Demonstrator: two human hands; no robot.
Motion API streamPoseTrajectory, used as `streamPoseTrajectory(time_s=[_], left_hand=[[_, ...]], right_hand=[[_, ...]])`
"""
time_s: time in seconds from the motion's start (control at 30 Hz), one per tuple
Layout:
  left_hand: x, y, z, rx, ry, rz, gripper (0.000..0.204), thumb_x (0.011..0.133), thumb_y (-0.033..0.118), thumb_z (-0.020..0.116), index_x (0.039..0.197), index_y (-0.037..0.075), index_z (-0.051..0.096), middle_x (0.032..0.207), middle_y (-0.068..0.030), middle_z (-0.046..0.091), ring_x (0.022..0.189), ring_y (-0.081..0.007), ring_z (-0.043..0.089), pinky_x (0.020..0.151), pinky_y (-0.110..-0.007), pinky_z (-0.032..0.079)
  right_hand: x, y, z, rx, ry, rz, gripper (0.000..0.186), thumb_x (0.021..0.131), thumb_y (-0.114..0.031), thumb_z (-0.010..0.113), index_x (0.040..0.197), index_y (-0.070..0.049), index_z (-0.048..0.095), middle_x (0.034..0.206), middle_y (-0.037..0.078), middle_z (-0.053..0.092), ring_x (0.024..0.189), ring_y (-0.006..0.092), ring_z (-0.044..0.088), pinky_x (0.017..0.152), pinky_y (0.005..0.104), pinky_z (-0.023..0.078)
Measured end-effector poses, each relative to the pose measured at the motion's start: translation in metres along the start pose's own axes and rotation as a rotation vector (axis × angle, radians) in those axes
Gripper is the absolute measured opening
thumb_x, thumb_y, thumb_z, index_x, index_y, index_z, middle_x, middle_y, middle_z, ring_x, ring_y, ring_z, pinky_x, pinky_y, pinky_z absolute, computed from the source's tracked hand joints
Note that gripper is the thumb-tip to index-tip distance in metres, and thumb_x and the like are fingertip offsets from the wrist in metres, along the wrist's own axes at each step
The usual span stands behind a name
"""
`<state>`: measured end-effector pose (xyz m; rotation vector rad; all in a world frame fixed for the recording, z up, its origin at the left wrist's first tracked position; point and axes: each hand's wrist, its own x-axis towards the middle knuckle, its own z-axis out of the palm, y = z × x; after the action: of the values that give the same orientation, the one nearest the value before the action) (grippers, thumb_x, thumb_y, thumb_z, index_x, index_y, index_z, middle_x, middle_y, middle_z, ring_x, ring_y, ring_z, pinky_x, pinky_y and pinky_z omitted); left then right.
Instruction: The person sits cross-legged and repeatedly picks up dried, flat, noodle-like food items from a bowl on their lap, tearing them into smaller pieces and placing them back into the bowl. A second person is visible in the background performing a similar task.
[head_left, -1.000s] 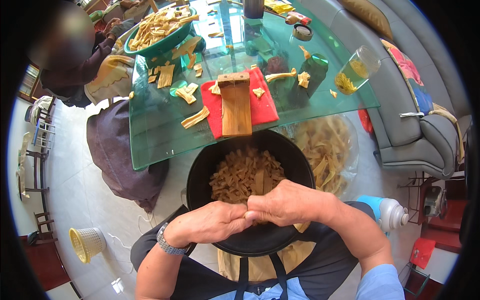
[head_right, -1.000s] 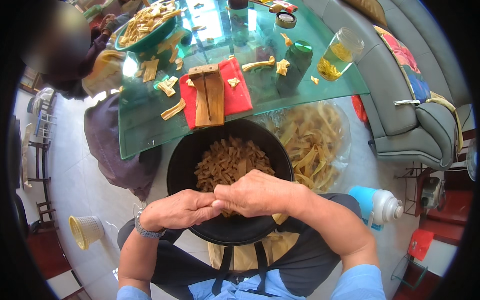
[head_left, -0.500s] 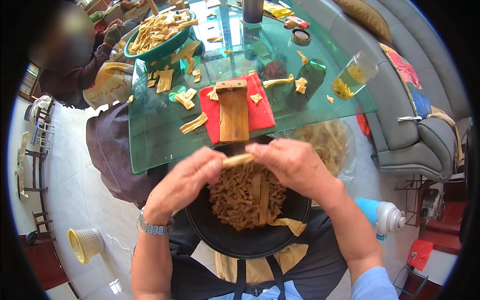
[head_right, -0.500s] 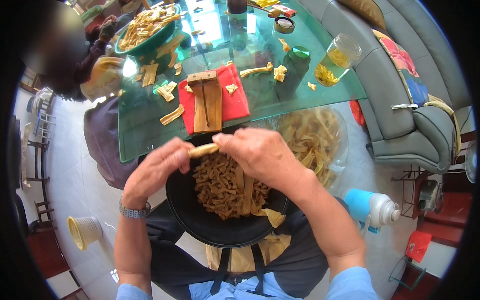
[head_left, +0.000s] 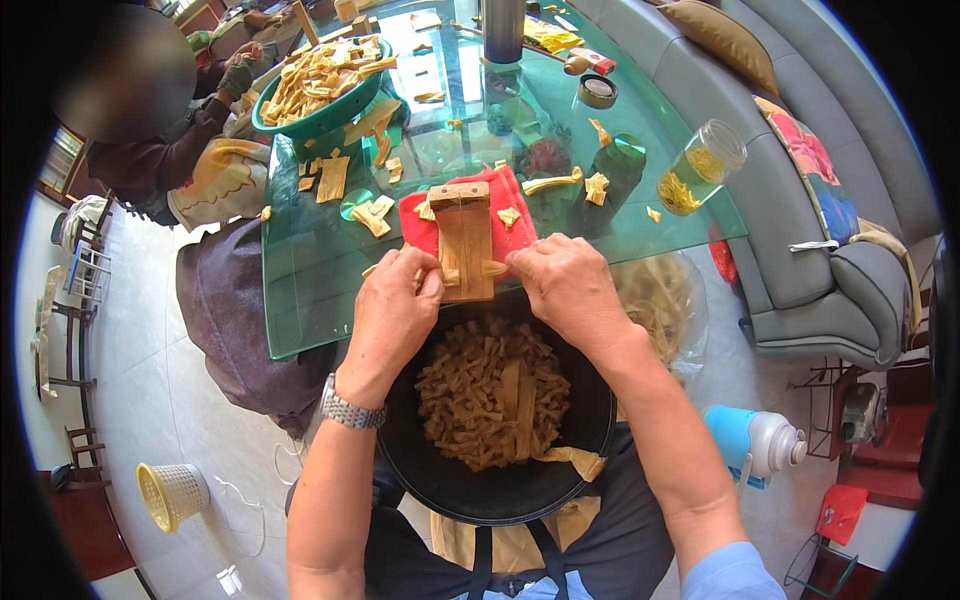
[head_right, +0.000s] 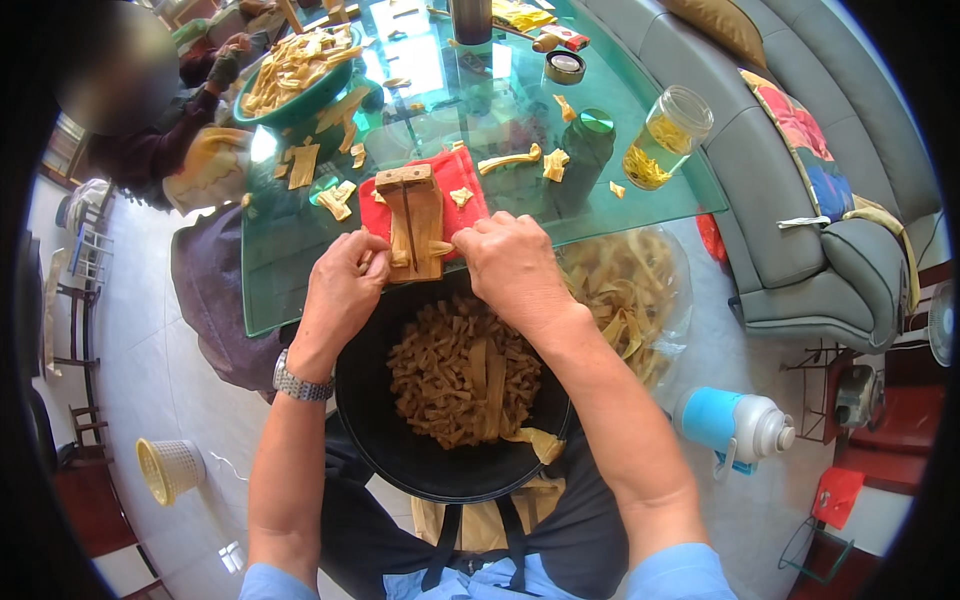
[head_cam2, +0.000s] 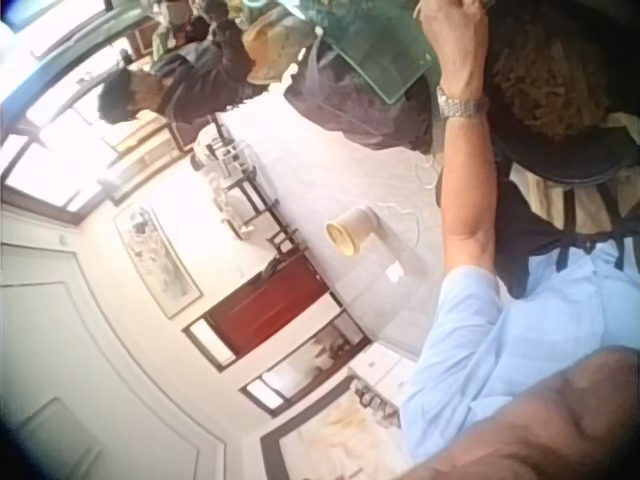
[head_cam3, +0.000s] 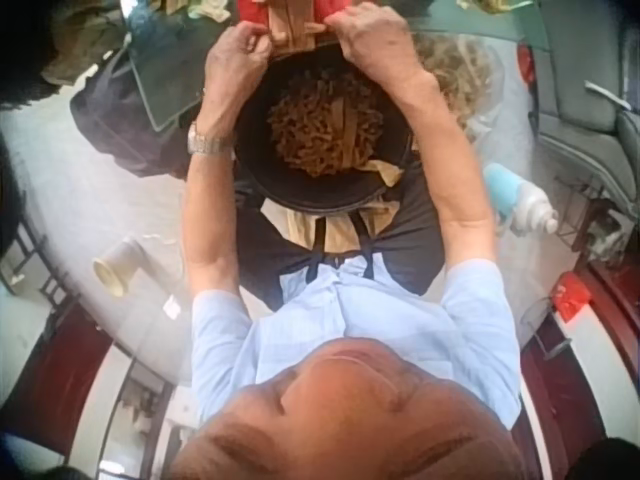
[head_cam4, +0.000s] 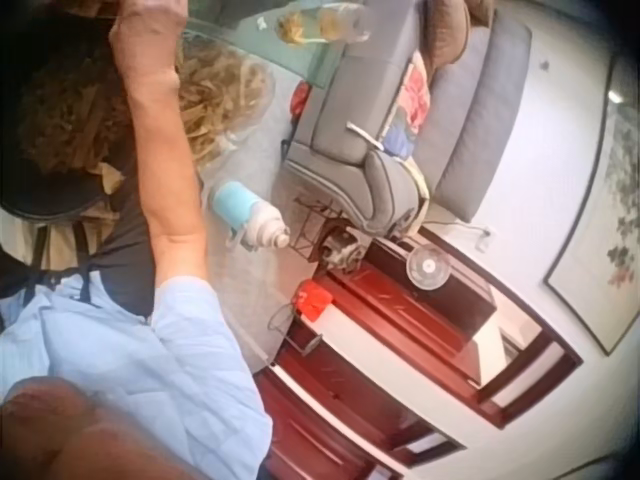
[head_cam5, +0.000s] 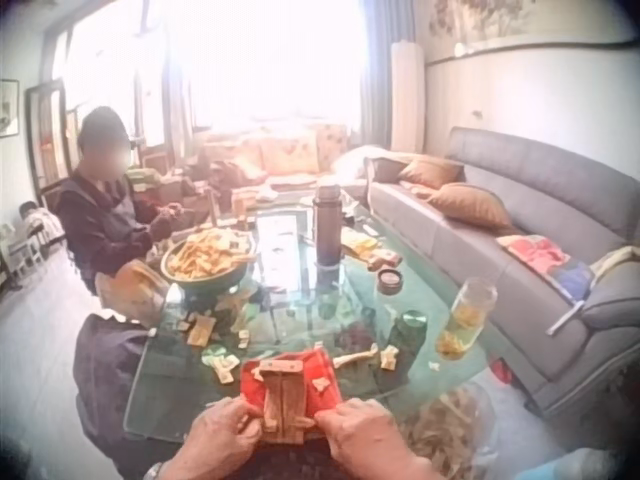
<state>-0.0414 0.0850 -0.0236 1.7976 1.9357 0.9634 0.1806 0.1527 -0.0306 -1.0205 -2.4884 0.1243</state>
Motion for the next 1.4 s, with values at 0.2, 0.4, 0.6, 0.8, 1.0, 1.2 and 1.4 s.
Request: streamPoseTrajectory(time_s=[0.2,0.4,0.6,0.8,1.0,1.2,1.4], left_hand=[[-0.026,0.017,-0.026,-0.273,-0.310,-0.356,0.043,0.104,0.042,0.065,0.093,0.001,0.072,0.089,-0.0099,0.069,0.082,-0.0218,0.066,0.074,-0.036,0.053],[-0.081,0.036,-0.002,-1.358,-0.475,-0.391,0.048,0.109,0.040,0.056,0.136,0.001,0.061,0.124,-0.0118,0.068,0.111,-0.0194,0.069,0.094,-0.031,0.057],[-0.048,0.076,-0.029,-1.651,-0.432,-0.631,0.034,0.111,0.030,0.052,0.128,0.002,0.062,0.108,-0.0080,0.071,0.095,-0.0133,0.071,0.082,-0.028,0.060],[-0.045,0.066,-0.025,-1.541,-0.416,-0.500,0.027,0.110,0.026,0.057,0.127,0.005,0.062,0.102,0.0006,0.069,0.087,-0.0047,0.065,0.071,-0.022,0.054],[-0.046,0.062,-0.018,-1.280,-0.416,-0.560,0.020,0.111,0.021,0.057,0.125,0.007,0.059,0.099,0.0050,0.065,0.088,-0.0027,0.062,0.075,-0.021,0.053],[-0.059,0.051,-0.028,-0.773,-0.785,-0.366,0.028,0.111,0.029,0.056,0.117,0.002,0.060,0.092,-0.0021,0.068,0.082,-0.0112,0.066,0.076,-0.030,0.057],[-0.056,0.057,-0.034,-0.565,-0.669,-0.260,0.019,0.111,0.017,0.056,0.113,0.002,0.067,0.098,-0.0031,0.067,0.086,-0.0095,0.062,0.079,-0.027,0.055]], right_hand=[[-0.010,-0.026,-0.020,0.394,0.169,-0.195,0.004,0.085,-0.014,0.074,0.090,-0.012,0.074,0.091,0.003,0.074,0.092,0.0242,0.070,0.083,0.0396,0.052],[-0.018,-0.071,-0.044,0.627,0.189,-0.410,0.014,0.081,-0.014,0.073,0.095,-0.014,0.073,0.106,-0.001,0.073,0.109,0.0218,0.068,0.095,0.0394,0.052],[-0.029,-0.086,-0.052,0.667,0.192,-0.491,0.014,0.083,-0.011,0.073,0.097,-0.011,0.075,0.108,0.000,0.073,0.114,0.0213,0.068,0.098,0.0390,0.051],[-0.026,-0.079,-0.053,0.897,0.195,-0.341,0.017,0.086,-0.017,0.082,0.099,-0.011,0.073,0.093,0.002,0.072,0.090,0.0230,0.069,0.083,0.0373,0.055],[-0.028,-0.080,-0.052,0.837,0.184,-0.341,0.019,0.087,-0.013,0.081,0.103,-0.009,0.072,0.091,0.005,0.071,0.088,0.0261,0.069,0.082,0.0379,0.056],[-0.028,-0.071,-0.045,0.913,0.156,-0.001,0.014,0.093,-0.010,0.075,0.105,-0.003,0.072,0.092,0.013,0.071,0.088,0.0324,0.068,0.078,0.0393,0.055],[-0.027,-0.064,-0.034,0.785,0.064,0.177,0.022,0.101,-0.017,0.066,0.089,0.000,0.059,0.087,0.018,0.066,0.084,0.0390,0.064,0.073,0.0433,0.051]])
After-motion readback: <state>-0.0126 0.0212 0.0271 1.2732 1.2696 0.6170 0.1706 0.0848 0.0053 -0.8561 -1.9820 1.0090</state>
